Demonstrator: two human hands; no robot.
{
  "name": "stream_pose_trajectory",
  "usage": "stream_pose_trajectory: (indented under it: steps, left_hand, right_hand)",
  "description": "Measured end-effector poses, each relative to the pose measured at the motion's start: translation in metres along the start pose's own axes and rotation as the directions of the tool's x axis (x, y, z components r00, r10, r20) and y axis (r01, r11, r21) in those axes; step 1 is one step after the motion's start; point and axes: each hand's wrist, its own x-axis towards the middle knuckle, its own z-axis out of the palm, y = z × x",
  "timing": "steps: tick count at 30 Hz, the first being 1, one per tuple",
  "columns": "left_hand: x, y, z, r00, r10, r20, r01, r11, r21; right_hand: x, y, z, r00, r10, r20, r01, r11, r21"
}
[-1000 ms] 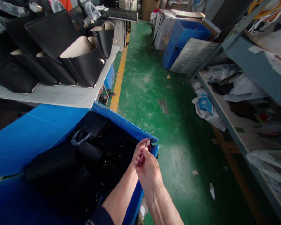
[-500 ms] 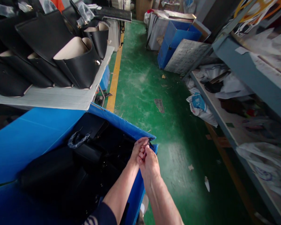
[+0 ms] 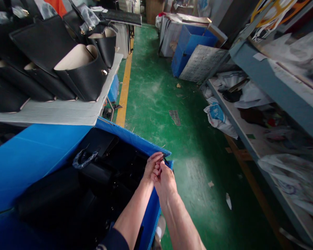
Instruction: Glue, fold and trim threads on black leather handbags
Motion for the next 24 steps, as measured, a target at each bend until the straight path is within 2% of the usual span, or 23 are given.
stream_pose_trajectory:
  steps: [10, 17, 22, 23, 24]
  left_hand:
    - [-0.007, 0.009, 0.006, 0.999, 0.032, -0.005, -0.031, 0.995, 0.095]
    - [-0.008, 0.016, 0.008, 0.992, 0.126, 0.011, -0.124, 0.953, 0.275]
    - [-0.021, 0.034, 0.008, 0.95, 0.311, 0.025, -0.283, 0.824, 0.49]
    - [-0.026, 0.042, 0.011, 0.922, 0.381, 0.065, -0.35, 0.752, 0.558]
    - [-0.031, 0.05, 0.015, 0.873, 0.466, 0.14, -0.439, 0.628, 0.642]
  right_hand:
    - [0.005, -0.003, 0.006, 0.998, -0.035, -0.043, 0.034, 0.999, -0.031]
    - [0.004, -0.005, 0.009, 0.997, -0.054, -0.05, 0.051, 0.997, -0.055]
    - [0.005, -0.005, 0.009, 0.993, -0.074, -0.087, 0.069, 0.996, -0.056]
    - [0.006, -0.005, 0.009, 0.992, -0.078, -0.102, 0.072, 0.996, -0.059]
    - [0.008, -0.004, 0.009, 0.99, -0.081, -0.115, 0.074, 0.995, -0.062]
